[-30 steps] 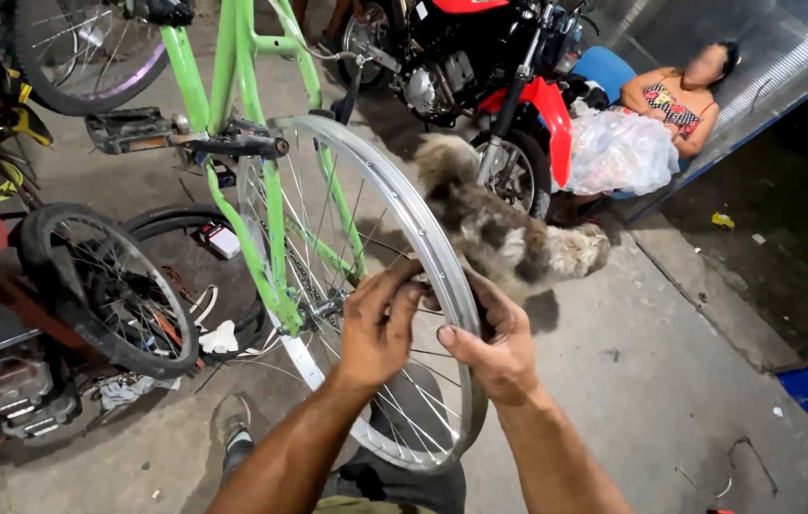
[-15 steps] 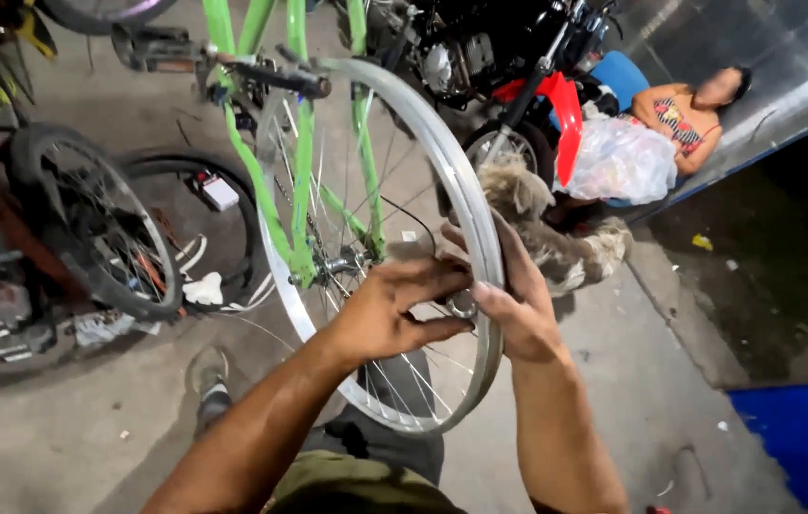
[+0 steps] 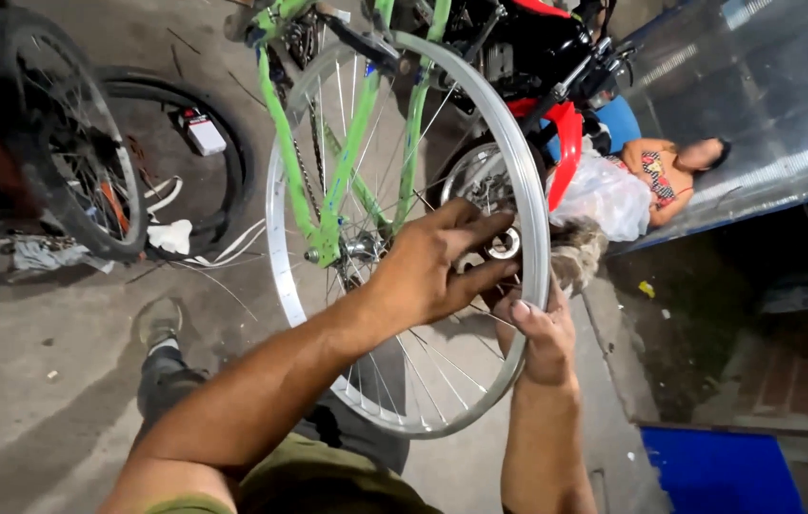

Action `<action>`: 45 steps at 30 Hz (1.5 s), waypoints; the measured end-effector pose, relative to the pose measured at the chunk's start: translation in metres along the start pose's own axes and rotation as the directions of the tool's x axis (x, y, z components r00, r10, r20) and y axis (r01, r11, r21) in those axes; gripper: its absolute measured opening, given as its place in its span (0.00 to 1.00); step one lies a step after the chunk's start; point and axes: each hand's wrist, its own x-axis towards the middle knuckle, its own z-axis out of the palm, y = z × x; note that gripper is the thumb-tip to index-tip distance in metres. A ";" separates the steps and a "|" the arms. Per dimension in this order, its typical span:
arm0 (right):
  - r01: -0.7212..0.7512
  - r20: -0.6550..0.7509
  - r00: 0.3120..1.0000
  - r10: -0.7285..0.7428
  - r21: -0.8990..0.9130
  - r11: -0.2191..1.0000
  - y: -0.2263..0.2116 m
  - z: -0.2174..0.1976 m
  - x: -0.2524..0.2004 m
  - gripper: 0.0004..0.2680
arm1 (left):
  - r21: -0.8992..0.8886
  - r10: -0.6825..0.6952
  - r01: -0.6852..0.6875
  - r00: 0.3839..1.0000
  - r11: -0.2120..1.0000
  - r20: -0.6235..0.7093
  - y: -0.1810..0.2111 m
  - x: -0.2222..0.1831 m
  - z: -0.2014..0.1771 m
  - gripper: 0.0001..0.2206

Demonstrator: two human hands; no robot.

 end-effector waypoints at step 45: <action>0.165 0.006 0.985 -0.171 -0.305 0.938 -0.016 0.037 -0.018 0.28 | -0.259 -0.374 0.400 0.916 0.879 0.143 0.002 0.018 0.004 0.12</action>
